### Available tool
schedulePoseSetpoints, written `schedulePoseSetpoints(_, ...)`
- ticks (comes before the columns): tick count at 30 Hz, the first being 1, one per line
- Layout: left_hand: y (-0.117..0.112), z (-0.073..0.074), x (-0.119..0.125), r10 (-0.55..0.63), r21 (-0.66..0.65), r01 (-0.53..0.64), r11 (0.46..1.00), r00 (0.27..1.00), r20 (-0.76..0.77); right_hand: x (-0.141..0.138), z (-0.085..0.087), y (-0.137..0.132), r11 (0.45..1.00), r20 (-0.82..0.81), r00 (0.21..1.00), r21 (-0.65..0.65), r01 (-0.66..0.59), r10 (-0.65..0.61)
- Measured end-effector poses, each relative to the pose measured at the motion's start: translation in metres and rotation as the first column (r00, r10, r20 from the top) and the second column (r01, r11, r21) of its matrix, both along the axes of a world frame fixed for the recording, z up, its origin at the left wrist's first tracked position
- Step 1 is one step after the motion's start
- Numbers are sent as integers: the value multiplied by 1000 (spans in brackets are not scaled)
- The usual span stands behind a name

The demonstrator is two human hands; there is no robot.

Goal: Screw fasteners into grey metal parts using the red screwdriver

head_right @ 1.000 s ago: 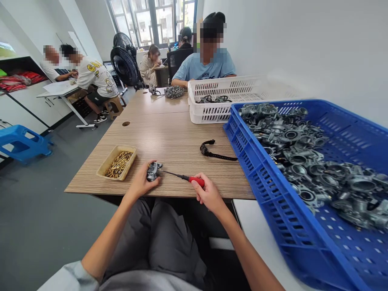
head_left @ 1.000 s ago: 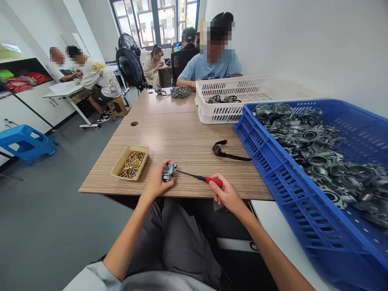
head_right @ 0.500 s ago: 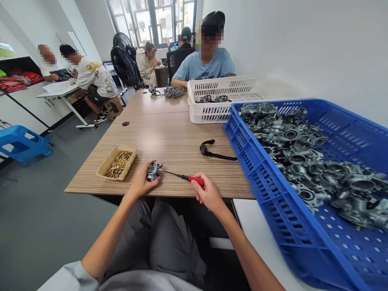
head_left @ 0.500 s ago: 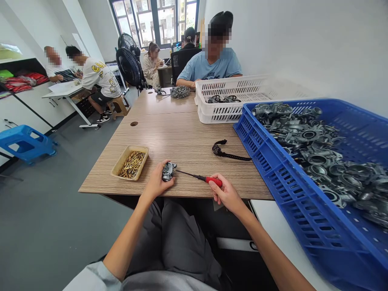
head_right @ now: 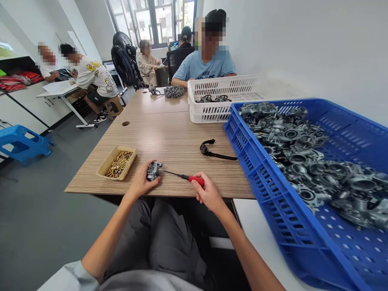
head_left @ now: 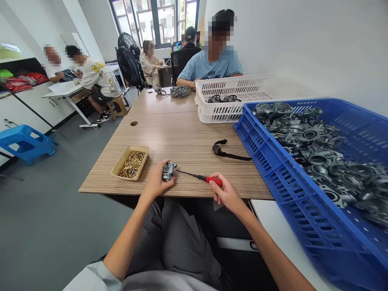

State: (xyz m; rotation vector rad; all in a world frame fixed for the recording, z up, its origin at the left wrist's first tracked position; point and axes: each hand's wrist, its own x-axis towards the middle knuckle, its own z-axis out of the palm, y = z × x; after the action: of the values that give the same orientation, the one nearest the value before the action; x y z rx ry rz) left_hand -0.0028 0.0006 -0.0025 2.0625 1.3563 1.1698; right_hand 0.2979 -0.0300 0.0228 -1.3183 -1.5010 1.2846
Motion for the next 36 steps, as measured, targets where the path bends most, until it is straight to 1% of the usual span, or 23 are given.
schedulePoseSetpoints(6, 1, -2, 0, 2, 2, -2, 1000, 1000, 3, 1, 1, 1, 1000, -17, 1000, -2, -25, 25)
schedulePoseSetpoints(21, 1, -4, 0, 6, -1, -6, 1000, 1000, 9, 2, -4, 2, 1000, -17, 1000, 20, -17, 18)
schedulePoseSetpoints(36, 1, -2, 0, -5, -8, 5, 1000, 1000, 15, 1, -2, 2, 1000, -20, 1000, 25, -17, 18)
